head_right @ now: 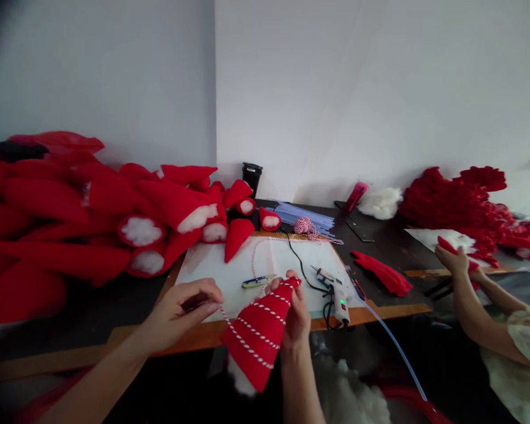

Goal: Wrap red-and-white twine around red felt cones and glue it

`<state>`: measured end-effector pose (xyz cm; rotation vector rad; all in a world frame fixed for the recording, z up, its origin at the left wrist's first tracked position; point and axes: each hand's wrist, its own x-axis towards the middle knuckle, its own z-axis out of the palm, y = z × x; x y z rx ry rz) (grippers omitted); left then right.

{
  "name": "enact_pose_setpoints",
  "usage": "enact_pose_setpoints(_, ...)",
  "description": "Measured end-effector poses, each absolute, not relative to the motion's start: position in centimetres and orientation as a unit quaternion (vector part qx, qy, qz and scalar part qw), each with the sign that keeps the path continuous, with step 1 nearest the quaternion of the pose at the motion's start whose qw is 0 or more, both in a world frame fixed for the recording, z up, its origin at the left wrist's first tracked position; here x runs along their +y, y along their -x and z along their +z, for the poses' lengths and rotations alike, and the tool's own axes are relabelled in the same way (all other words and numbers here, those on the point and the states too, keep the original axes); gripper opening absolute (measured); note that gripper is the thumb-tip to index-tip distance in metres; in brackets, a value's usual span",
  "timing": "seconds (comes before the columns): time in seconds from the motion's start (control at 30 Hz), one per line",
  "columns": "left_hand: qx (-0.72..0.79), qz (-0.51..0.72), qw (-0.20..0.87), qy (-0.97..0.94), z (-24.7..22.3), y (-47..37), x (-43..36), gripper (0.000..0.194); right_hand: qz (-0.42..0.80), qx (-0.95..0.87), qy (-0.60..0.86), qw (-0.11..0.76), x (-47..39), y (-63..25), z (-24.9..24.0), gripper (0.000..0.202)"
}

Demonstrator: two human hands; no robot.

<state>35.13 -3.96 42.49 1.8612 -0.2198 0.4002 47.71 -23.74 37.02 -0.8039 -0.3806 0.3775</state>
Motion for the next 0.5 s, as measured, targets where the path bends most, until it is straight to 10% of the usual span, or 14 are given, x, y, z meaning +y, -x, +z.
enact_pose_setpoints(0.5,-0.196,0.476,0.324,-0.794,37.7,-34.8,-9.9,0.020,0.143,-0.219,0.186,0.947,-18.7,-49.1,36.1,0.029)
